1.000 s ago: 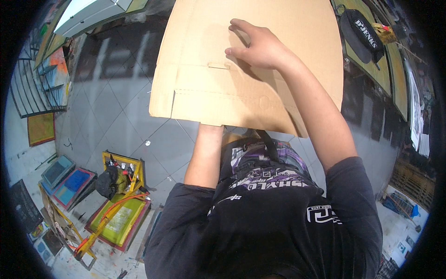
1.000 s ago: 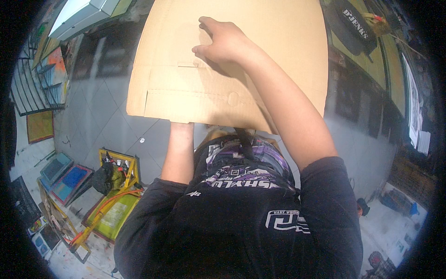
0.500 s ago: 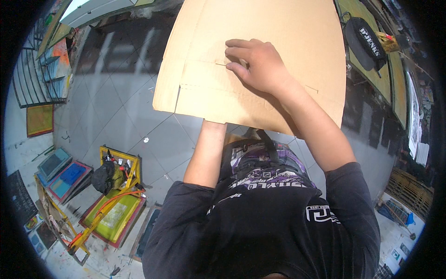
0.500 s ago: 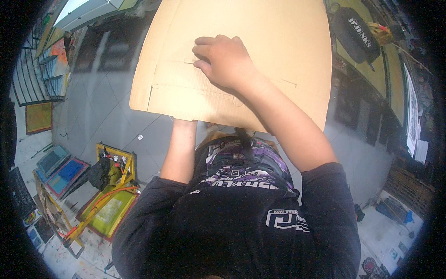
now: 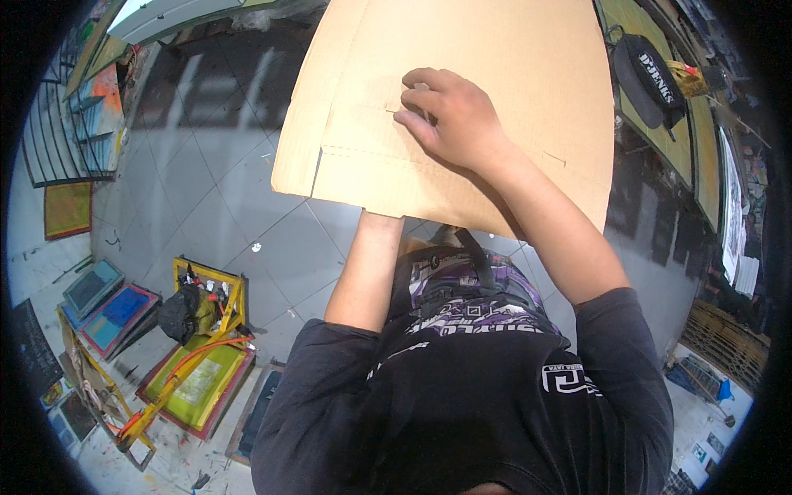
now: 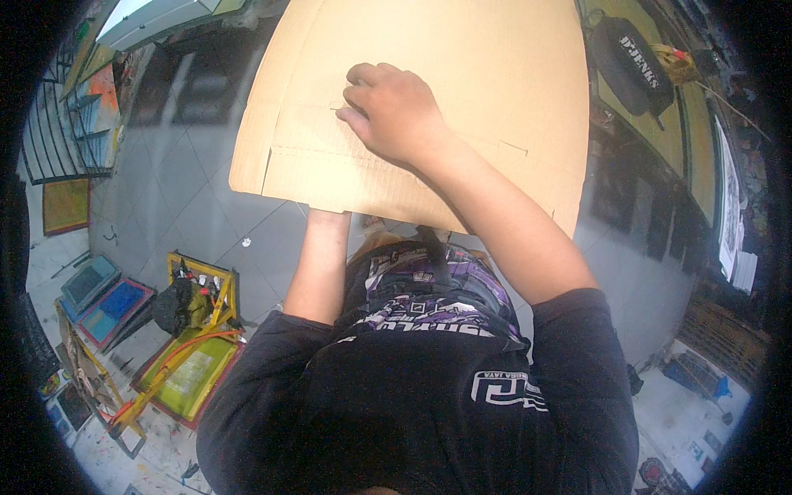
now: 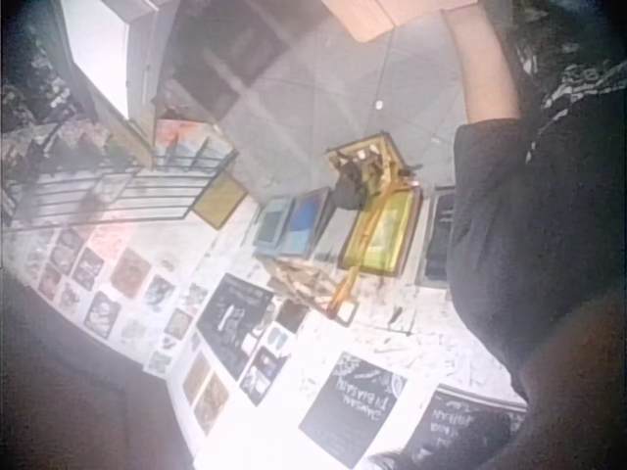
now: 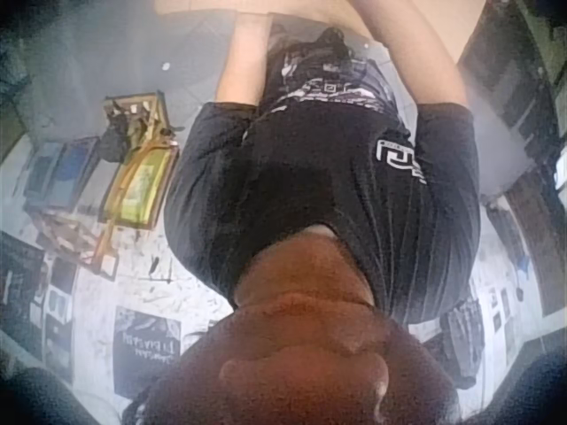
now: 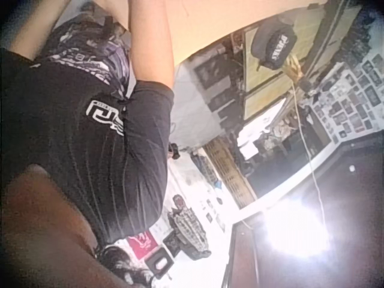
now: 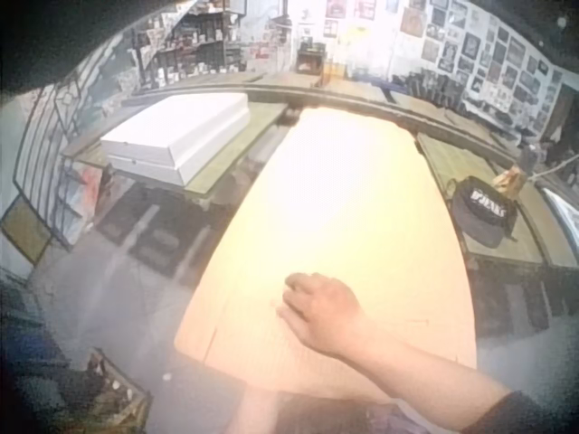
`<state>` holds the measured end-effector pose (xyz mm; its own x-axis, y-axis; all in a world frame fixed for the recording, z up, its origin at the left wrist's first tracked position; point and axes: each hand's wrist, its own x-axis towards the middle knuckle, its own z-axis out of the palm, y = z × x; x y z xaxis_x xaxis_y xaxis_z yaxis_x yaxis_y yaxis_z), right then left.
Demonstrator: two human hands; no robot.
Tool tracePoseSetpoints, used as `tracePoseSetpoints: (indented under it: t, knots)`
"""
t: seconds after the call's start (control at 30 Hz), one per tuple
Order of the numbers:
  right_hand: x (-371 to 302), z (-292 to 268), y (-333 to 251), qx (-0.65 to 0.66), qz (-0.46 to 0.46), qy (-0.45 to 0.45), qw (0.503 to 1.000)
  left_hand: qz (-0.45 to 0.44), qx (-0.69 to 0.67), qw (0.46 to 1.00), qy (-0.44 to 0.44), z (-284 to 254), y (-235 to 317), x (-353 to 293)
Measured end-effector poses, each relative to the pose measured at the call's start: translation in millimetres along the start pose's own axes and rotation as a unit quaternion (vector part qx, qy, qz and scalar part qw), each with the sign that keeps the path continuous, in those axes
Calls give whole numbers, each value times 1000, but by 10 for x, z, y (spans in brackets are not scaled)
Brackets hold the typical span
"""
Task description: The person assembles flat-packed cardboard boxes by folding the side flaps and tucking the tabs into slots to form a rectangular container. The person repeats this process with multiple boxes, placing each finished box on a nearby table.
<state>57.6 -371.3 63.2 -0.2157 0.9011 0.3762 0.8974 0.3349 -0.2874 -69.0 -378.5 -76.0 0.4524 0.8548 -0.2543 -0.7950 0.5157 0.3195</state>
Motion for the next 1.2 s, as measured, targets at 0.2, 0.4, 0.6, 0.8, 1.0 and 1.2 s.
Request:
tracePoseSetpoints:
  t: [0.2, 0.4, 0.6, 0.8, 1.0, 1.2]
  knots:
    - [23, 34, 20, -27, -36, -3, 999, 0, 2, 1000, 4, -17, -14, 11]
    - [47, 80, 53, -21, -15, -11, 1000, 0, -4, 1000, 7, -27, -44, 53]
    - [129, 34, 148, 72, 83, -34, 993, -1, -8, 1000, 7, -19, -82, 78]
    - [125, -43, 57, 71, 81, -61, 992, -3, -13, 1000, 6, -16, -85, 93]
    - [63, -131, 117, 164, 168, -39, 971, -8, -10, 1000, 4, -44, -81, 84]
    - [-338, -659, 466, 348, 358, -2, 866, -2, 15, 1000, 8, -177, 37, 55]
